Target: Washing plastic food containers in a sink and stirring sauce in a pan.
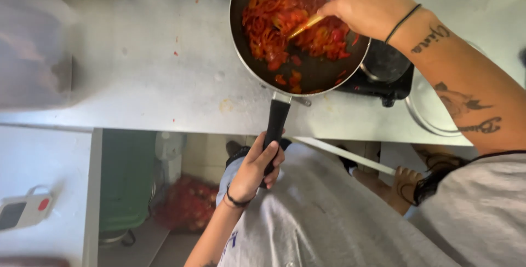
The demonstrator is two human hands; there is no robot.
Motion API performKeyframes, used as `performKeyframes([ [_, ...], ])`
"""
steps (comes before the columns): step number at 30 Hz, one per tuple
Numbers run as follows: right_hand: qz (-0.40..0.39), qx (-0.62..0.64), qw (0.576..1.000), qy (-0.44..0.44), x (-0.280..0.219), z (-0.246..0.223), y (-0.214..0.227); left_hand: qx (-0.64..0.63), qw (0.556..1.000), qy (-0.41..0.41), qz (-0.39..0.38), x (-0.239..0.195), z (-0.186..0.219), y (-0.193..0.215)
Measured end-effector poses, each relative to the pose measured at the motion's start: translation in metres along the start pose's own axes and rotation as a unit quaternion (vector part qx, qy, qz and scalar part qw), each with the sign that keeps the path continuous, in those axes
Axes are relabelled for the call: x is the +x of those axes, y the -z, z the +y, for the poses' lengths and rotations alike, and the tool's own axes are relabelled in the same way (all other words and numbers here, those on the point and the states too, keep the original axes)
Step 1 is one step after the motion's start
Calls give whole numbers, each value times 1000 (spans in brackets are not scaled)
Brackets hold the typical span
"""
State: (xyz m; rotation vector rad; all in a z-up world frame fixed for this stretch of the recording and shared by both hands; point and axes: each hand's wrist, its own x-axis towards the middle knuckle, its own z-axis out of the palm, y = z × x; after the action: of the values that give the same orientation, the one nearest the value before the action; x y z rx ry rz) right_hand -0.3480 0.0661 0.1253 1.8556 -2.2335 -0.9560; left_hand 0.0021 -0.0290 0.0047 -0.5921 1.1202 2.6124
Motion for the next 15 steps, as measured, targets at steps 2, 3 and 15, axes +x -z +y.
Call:
performKeyframes([
  [2, 68, -4, 998, -8, -3, 19, 24, -14, 1000, -4, 21, -1, -2, 0],
  [3, 76, -10, 997, -7, -7, 29, 23, -13, 1000, -14, 23, 3, 3, 0],
  [15, -19, 9, 1000, 7, 12, 30, 6, 11, 1000, 24, 16, 4, 0, 1],
])
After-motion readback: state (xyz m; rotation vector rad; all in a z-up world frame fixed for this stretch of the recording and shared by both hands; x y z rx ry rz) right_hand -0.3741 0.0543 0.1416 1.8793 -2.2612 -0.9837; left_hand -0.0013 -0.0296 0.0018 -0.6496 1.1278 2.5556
